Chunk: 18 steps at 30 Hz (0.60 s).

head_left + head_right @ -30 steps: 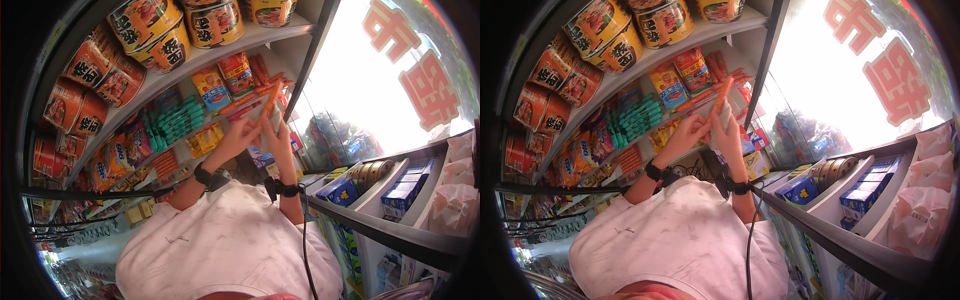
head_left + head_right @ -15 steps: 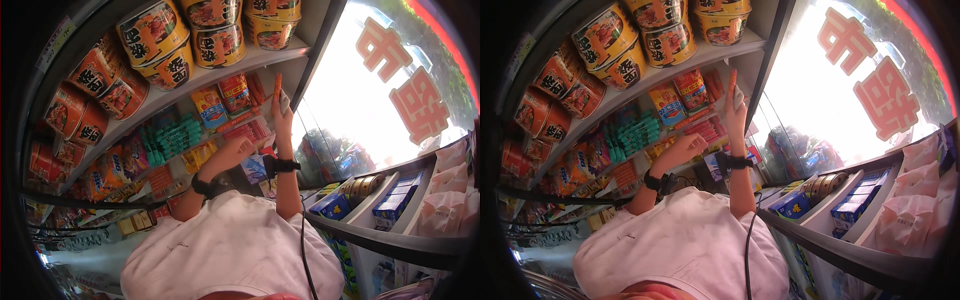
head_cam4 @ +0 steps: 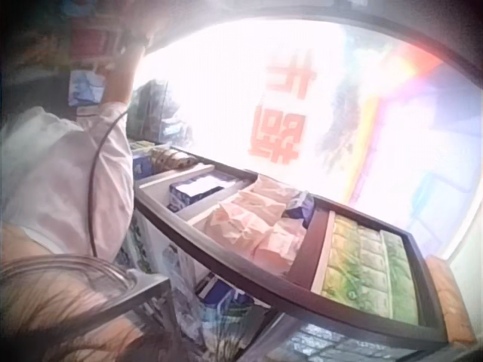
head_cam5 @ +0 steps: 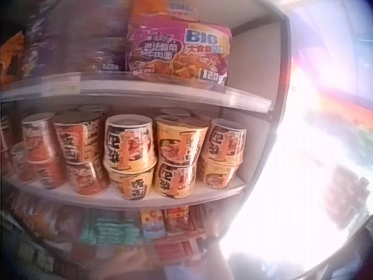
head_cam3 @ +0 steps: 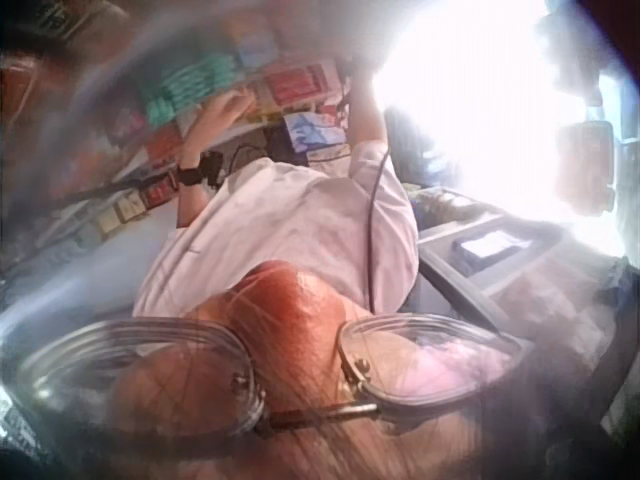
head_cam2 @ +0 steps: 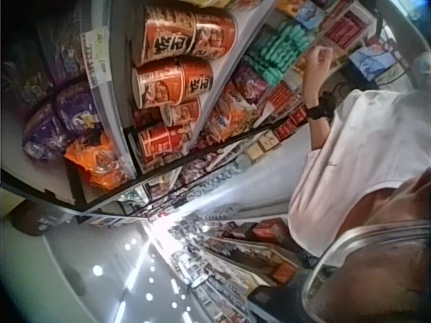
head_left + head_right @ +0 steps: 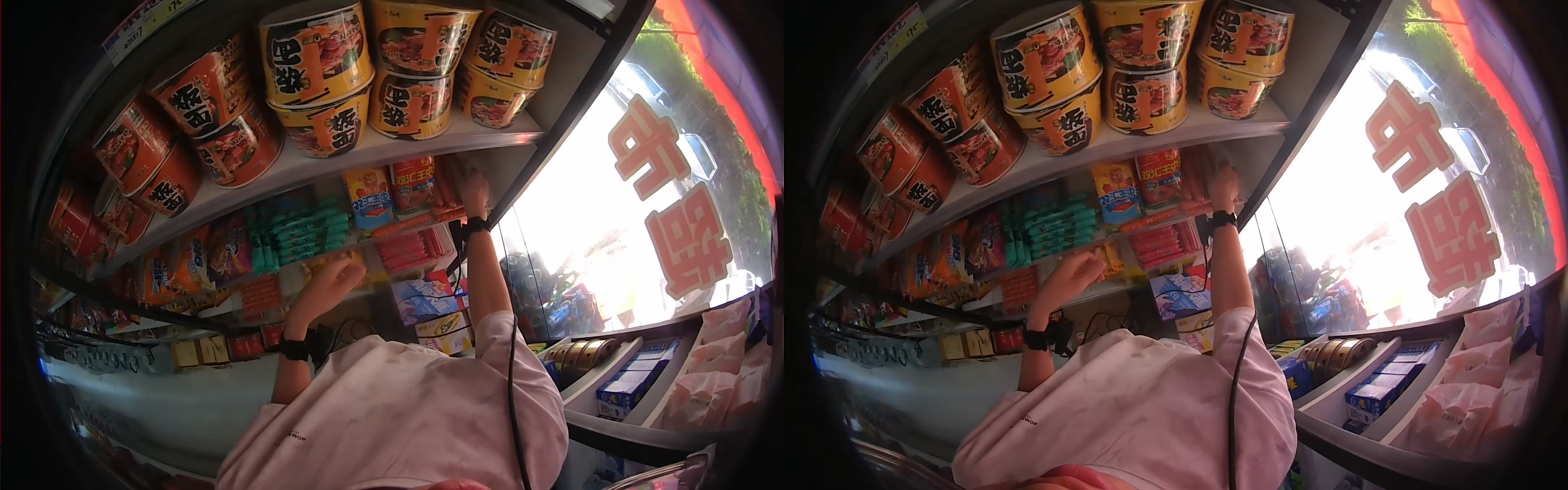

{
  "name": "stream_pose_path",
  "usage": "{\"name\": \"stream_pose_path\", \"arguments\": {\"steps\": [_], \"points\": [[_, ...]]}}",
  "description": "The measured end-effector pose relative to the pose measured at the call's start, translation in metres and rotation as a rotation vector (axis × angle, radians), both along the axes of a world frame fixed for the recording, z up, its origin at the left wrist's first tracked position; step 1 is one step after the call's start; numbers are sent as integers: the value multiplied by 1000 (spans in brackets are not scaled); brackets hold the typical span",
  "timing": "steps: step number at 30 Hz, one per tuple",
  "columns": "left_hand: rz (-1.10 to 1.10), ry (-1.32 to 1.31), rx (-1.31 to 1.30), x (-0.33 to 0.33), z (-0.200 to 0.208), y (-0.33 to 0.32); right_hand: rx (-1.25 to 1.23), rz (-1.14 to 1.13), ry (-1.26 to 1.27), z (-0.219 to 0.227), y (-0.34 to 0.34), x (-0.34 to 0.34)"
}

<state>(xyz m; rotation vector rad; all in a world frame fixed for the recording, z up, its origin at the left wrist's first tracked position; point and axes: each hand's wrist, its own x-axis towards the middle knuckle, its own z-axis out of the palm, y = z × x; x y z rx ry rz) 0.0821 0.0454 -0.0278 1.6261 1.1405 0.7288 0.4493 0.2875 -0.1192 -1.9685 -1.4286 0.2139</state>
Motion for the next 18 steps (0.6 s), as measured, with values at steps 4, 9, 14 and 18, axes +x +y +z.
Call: {"name": "stream_pose_path", "arguments": {"steps": [4,9,14,18], "points": [[48,-47,-47,-22,0,-13,-10,125,-259,-29,12,13],[189,1,-66,-49,-4,-34,-123,145,-358,-40,22,13],[233,-1,-69,-56,8,-40,6,228,-610,-59,41,37],[291,89,-113,-71,14,-55,219,462,-351,-37,32,37]]}}
